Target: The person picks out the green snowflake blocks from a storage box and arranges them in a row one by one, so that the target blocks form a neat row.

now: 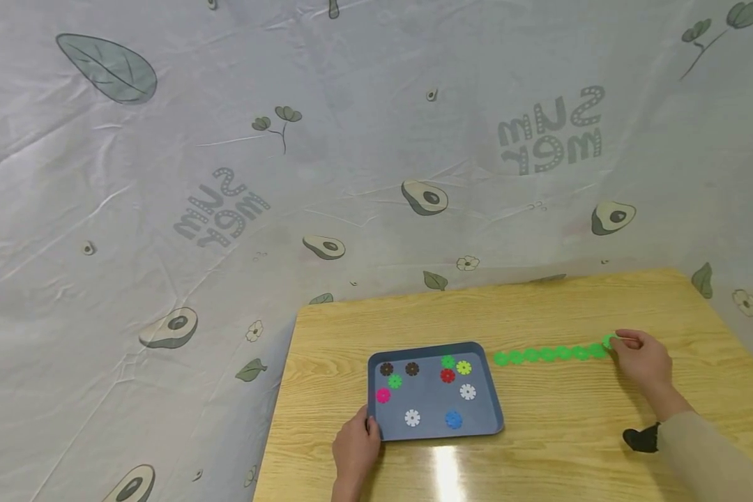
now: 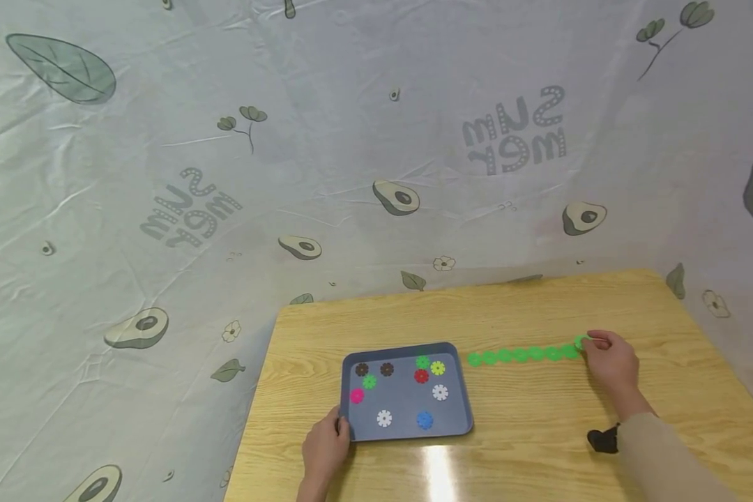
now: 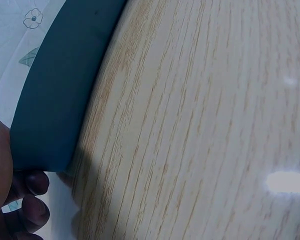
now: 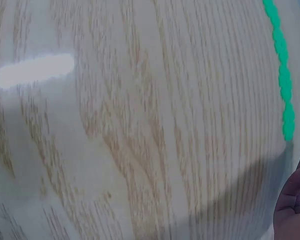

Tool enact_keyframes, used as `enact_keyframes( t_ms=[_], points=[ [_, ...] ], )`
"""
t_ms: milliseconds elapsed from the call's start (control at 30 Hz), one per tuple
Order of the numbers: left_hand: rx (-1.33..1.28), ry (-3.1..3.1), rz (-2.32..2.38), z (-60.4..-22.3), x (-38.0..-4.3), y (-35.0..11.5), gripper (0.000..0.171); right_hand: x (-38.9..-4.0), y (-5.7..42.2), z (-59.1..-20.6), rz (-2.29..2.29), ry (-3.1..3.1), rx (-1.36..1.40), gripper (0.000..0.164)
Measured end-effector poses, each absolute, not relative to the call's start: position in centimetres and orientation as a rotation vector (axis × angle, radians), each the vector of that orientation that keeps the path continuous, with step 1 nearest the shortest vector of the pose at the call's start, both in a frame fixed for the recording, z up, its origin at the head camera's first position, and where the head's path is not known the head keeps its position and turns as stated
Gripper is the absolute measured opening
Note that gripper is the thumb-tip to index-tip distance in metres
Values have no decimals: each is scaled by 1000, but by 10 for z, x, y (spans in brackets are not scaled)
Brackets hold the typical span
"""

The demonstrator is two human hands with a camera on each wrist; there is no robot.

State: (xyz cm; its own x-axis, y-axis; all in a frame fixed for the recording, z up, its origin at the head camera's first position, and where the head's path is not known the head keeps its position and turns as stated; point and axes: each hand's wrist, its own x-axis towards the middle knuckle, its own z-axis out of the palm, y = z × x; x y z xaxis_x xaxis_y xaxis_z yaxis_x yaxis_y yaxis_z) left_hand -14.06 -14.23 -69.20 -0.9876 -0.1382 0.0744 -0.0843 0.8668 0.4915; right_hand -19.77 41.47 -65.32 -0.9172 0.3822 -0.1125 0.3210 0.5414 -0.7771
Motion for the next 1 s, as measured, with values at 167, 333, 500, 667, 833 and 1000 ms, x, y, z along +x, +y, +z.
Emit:
enact_keyframes(
  t_ms=[167, 333, 500, 667, 833, 1000],
  points=[
    [172, -2921, -766, -690, -140, -141, 27, -194, 421, -654, 1311, -2706, -640, 52],
    [173, -2910, -778, -689, -140, -140, 26, -194, 425, -658, 1269, -2744, -629, 51],
    [174, -2897, -768, -689, -139, -141, 26, -199, 427, -668, 1201, -2777, -564, 48],
    [201, -2918, -747, -690, -138, -143, 27, -201, 427, -674, 1161, -2807, -552, 45],
    [189, -2916, -761, -688, -138, -142, 26, -202, 429, -676, 1102, -2830, -550, 42],
    [187, -2919, -759, -687, -138, -140, 26, -202, 431, -677, 1105, -2833, -563, 44]
  ],
)
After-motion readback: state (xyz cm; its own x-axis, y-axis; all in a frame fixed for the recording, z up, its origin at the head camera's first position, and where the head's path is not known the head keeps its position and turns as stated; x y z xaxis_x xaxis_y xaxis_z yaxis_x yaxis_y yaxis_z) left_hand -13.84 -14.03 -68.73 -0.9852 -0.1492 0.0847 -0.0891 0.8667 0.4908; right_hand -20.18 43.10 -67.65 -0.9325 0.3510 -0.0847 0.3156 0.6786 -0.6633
